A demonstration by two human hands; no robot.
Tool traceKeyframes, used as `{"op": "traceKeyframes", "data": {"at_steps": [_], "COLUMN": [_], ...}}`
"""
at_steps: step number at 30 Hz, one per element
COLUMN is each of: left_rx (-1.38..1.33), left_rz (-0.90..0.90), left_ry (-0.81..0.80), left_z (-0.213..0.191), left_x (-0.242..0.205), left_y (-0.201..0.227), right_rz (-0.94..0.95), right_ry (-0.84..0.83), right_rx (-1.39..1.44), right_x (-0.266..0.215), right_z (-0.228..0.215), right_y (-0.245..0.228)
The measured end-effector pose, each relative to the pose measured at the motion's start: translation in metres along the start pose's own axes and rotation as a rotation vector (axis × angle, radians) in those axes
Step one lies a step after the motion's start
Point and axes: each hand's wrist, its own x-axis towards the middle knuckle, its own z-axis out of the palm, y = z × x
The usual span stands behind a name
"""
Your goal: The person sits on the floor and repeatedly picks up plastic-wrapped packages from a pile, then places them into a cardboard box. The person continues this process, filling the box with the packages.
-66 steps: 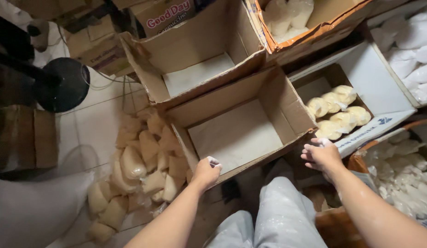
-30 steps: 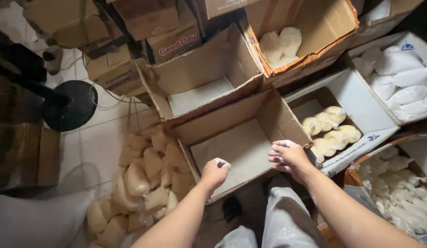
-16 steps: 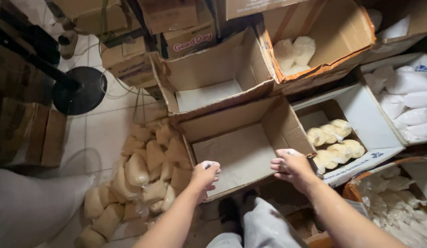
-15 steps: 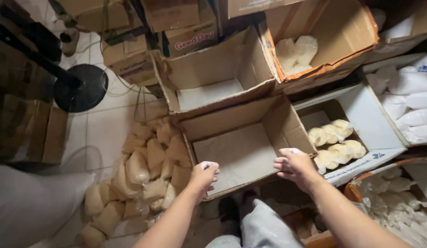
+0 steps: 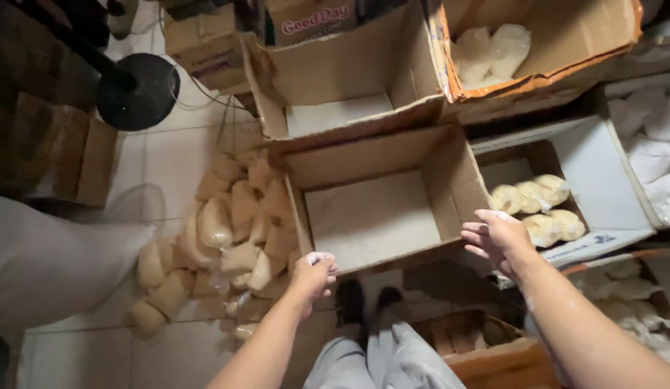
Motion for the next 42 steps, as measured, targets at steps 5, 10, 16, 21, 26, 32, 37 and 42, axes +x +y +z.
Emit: {"op": "traceKeyframes", "data": {"at_steps": [5, 10, 16, 21, 26, 32, 37, 42], "left_rx": [-0.011, 0.032, 0.106, 0.187, 0.242, 0.247, 0.236, 0.147], "left_rz": [-0.045, 0.012, 0.119, 0.160, 0.161, 0.149, 0.121, 0.110], "left_ry": [-0.034, -0.082, -0.170, -0.235, -0.242, -0.237, -0.196, -0.163], "left_z": [0.037, 0.078, 0.126, 0.155, 0.167, 0.161, 0.151, 0.141], "left_x": [-0.017, -0.033, -0.036, -0.039, -0.042, -0.045, -0.040, -0.039], "left_y": [-0.010, 0.003, 0.027, 0.032, 0.034, 0.032, 0.020, 0.010], "right_rz": [0.038, 0.061, 0.186, 0.189, 0.196, 0.271, 0.322, 0.244], "right_ry": [0.088, 0.079, 0.034, 0.027, 0.060, 0.110, 0.156, 0.087], "right_rx": [-0.070, -0.129, -0.186, -0.172, -0.223, -0.280, -0.347, -0.456], "right_x": [0.002, -0.004, -0.012, -0.014, -0.008, 0.004, 0.023, 0.036], "right_z": [-0.056, -0.093, -0.094, -0.102, -0.128, -0.171, -0.207, -0.218], "right_y": [0.010, 0.042, 0.085, 0.101, 0.115, 0.154, 0.189, 0.191]}}
